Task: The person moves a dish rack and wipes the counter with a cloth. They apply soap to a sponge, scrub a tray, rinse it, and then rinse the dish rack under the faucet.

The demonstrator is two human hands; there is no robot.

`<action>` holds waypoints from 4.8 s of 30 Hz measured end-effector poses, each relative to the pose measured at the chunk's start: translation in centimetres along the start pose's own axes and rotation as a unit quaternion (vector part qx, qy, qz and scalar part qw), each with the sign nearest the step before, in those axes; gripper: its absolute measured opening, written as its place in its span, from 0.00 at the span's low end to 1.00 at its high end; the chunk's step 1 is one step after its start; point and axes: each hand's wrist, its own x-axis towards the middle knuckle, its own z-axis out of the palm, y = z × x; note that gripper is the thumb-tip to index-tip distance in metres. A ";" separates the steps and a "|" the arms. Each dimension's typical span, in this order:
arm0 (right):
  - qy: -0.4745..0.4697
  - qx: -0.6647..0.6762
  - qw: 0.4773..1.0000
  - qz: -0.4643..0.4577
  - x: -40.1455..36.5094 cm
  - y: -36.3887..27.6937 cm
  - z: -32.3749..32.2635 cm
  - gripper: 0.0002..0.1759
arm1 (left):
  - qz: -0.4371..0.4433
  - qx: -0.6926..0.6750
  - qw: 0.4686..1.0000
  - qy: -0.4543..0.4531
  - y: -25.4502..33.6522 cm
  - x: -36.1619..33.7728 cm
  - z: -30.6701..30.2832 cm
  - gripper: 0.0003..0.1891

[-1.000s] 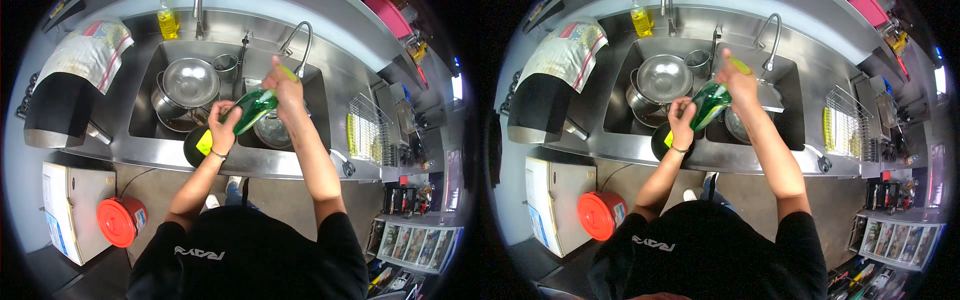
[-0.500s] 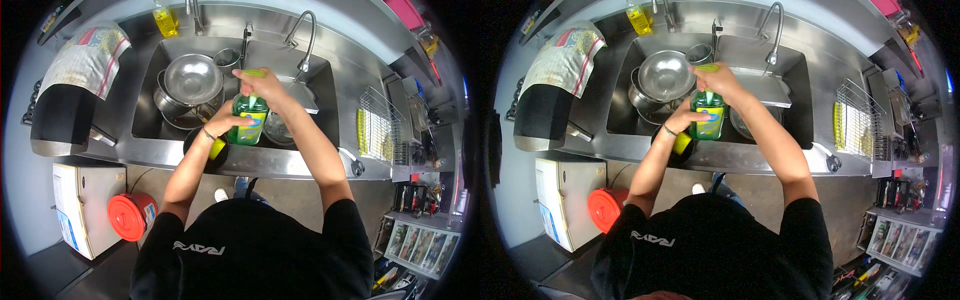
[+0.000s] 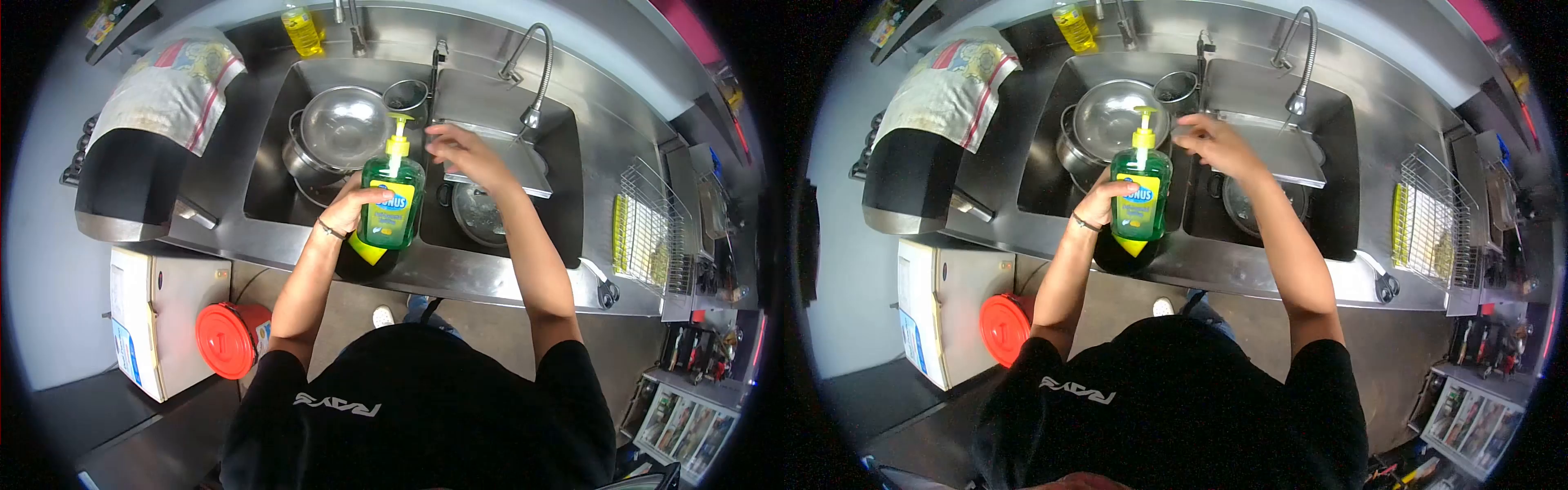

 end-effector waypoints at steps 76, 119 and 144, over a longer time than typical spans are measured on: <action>0.074 0.052 0.988 -0.123 -2.9 1.4 -2.2 0.14 | -0.393 0.366 0.835 -0.123 3.3 -10.0 -8.6 0.19; 0.068 0.285 0.940 -0.172 -6.0 -2.1 0.3 0.13 | -0.214 0.444 0.857 -0.147 2.6 -10.6 -8.8 0.22; -0.052 -0.049 0.970 -0.232 -2.9 -3.1 9.2 0.22 | 0.096 0.362 0.927 -0.019 2.5 -5.7 -3.0 0.26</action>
